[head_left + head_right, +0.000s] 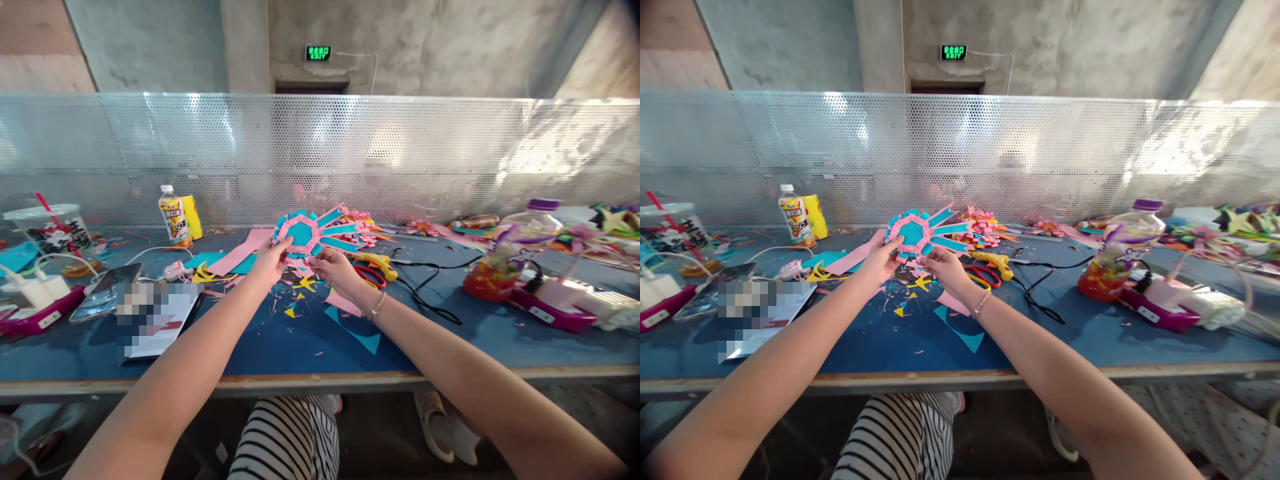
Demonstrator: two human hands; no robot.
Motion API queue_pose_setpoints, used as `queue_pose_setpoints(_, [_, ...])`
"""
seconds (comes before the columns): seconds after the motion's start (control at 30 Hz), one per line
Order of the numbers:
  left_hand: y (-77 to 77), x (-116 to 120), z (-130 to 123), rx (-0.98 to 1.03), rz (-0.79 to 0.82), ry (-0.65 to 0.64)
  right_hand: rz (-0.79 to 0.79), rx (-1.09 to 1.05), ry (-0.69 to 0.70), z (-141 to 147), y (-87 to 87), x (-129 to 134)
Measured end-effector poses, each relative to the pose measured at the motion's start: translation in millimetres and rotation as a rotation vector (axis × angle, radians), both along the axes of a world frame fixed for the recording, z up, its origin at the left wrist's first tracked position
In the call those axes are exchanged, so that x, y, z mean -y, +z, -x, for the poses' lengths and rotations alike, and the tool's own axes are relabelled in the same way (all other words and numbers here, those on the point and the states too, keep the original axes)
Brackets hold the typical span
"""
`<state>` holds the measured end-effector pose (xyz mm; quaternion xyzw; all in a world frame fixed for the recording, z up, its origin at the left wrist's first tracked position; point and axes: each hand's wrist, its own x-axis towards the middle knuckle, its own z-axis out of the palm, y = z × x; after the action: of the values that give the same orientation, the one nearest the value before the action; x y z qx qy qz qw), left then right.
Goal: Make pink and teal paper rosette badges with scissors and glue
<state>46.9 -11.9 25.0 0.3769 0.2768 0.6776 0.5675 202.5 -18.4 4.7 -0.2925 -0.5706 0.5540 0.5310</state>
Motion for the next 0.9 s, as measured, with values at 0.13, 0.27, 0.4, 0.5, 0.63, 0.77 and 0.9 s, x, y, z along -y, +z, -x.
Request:
queue_pose_setpoints(0.13, [0.3, 2, -2, -0.008, -0.025, 0.023, -0.012, 0.029, -0.04, 1, 1.4, 2])
queue_pose_setpoints(0.27, [0.7, 3, -2, -0.047, -0.045, 0.055, -0.035, 0.044, -0.005, 0, 4.6, 5])
queue_pose_setpoints(0.4, [1.4, 4, -2, -0.079, -0.033, 0.047, -0.023, -0.011, 0.074, 0, 7.3, 6])
queue_pose_setpoints(0.5, [2.3, 7, -2, -0.098, -0.035, 0.022, 0.038, -0.085, 0.126, -2, 8.9, 7])
queue_pose_setpoints(0.63, [3.0, 9, -5, -0.111, -0.043, 0.019, 0.091, -0.16, 0.16, -4, 8.8, 6])
queue_pose_setpoints(0.77, [2.1, 10, -7, -0.146, -0.08, 0.007, 0.1, -0.194, 0.182, -4, 7.2, 5])
queue_pose_setpoints(0.9, [1.5, 13, -9, -0.19, -0.095, 0.022, 0.089, -0.192, 0.164, -4, 7.5, 5])
